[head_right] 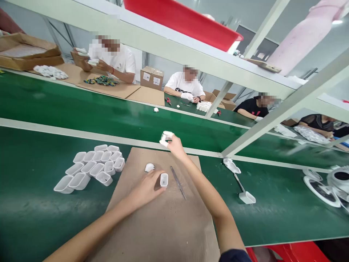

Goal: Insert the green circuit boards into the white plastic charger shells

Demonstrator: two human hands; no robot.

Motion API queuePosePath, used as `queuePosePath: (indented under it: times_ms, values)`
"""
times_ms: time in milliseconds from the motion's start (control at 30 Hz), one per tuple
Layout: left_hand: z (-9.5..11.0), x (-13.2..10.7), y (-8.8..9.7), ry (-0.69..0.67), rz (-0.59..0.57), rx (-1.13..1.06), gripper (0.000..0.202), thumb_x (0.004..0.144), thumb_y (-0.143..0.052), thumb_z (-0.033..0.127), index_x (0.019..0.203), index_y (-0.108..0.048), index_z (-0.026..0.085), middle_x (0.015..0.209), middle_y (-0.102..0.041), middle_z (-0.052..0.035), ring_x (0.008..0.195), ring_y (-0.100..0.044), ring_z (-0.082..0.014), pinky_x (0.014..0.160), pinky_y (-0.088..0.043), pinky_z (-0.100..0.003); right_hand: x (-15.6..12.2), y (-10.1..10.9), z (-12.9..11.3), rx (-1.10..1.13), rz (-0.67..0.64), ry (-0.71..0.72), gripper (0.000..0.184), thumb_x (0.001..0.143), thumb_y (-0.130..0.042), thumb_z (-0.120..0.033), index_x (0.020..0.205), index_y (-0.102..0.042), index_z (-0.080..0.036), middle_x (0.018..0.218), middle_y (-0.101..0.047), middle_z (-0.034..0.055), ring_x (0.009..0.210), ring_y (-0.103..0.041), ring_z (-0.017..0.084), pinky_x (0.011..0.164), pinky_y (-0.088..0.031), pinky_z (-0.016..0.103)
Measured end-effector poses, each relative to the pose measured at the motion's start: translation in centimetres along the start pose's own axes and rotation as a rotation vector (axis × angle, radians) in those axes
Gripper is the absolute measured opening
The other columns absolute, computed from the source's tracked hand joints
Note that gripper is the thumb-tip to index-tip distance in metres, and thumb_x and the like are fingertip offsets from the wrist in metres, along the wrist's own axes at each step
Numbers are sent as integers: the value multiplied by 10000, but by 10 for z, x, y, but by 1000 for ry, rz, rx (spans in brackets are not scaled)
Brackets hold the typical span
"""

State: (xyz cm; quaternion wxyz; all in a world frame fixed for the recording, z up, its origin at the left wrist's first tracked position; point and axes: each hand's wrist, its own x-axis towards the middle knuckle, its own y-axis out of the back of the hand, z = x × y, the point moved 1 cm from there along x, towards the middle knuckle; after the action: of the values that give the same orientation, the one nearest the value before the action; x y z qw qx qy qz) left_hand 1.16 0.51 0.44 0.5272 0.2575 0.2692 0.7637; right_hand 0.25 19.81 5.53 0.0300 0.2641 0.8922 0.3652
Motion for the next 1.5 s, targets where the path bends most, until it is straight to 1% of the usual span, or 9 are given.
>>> queuePosePath:
  times_ms: [167,400,567,700,867,1000,1100,1233,1500]
  values:
    - [13,-5,11,-40,173,-45,315,806,-621,212,1106,-525,222,1074,-612,-55,1031,-586,-240,900,-493,-392,-107,30,18,167,137,139,465,788,-651,-519,1125,-586,-206,1213,-625,103,1140,-591,245,990,-473,417]
    - [22,-14,11,-393,357,-12,499,849,-581,166,1321,-429,215,1212,-614,-114,1135,-600,-240,942,-525,-396,-160,39,11,422,214,494,463,770,-749,-282,1198,-577,-322,1127,-646,57,1076,-613,244,921,-512,469]
    - [24,-16,10,-512,304,-9,631,847,-563,86,1421,-322,185,1222,-619,-148,1171,-582,-240,947,-537,-410,-175,38,-7,524,72,581,653,733,-754,-150,1317,-500,-292,1185,-634,78,1133,-590,255,990,-485,505]
    - [25,-16,12,-502,291,-38,586,820,-569,62,1361,-370,164,1201,-608,-156,1165,-575,-243,930,-539,-417,-178,38,-15,502,63,640,597,725,-727,-77,1269,-544,-239,1162,-648,89,1123,-602,255,983,-502,501]
    - [28,-17,8,-225,347,-277,280,750,-694,179,876,-446,217,871,-599,-22,878,-656,-191,683,-559,-299,-176,33,-12,620,76,518,549,712,-729,-67,1213,-572,-227,1102,-650,70,1096,-610,237,990,-502,484]
    - [30,-19,1,-8,284,-442,230,797,-637,155,893,-440,224,859,-624,6,728,-649,-118,597,-526,-211,-175,26,-10,660,25,391,520,726,-714,-82,1199,-572,-244,1153,-621,71,1128,-592,238,995,-497,488]
    - [31,-21,-1,-105,247,-358,343,818,-586,148,1128,-453,211,977,-609,-46,826,-637,-143,681,-551,-251,-176,24,-12,674,28,367,500,738,-695,-79,1195,-574,-240,1164,-614,75,1123,-596,233,989,-508,479]
    - [29,-23,-2,-296,197,-235,639,833,-494,90,1415,-239,150,1256,-485,-171,1191,-518,-239,951,-518,-408,-179,27,-17,612,128,442,532,753,-704,-98,1244,-550,-233,1169,-633,72,1138,-591,222,1012,-504,460]
    - [27,-21,0,-450,325,-256,630,831,-600,87,1403,-356,185,1245,-556,-138,1268,-513,-242,1015,-512,-398,-184,29,-26,326,129,664,409,817,-667,-110,1206,-544,-112,1104,-655,167,1166,-592,239,994,-529,447]
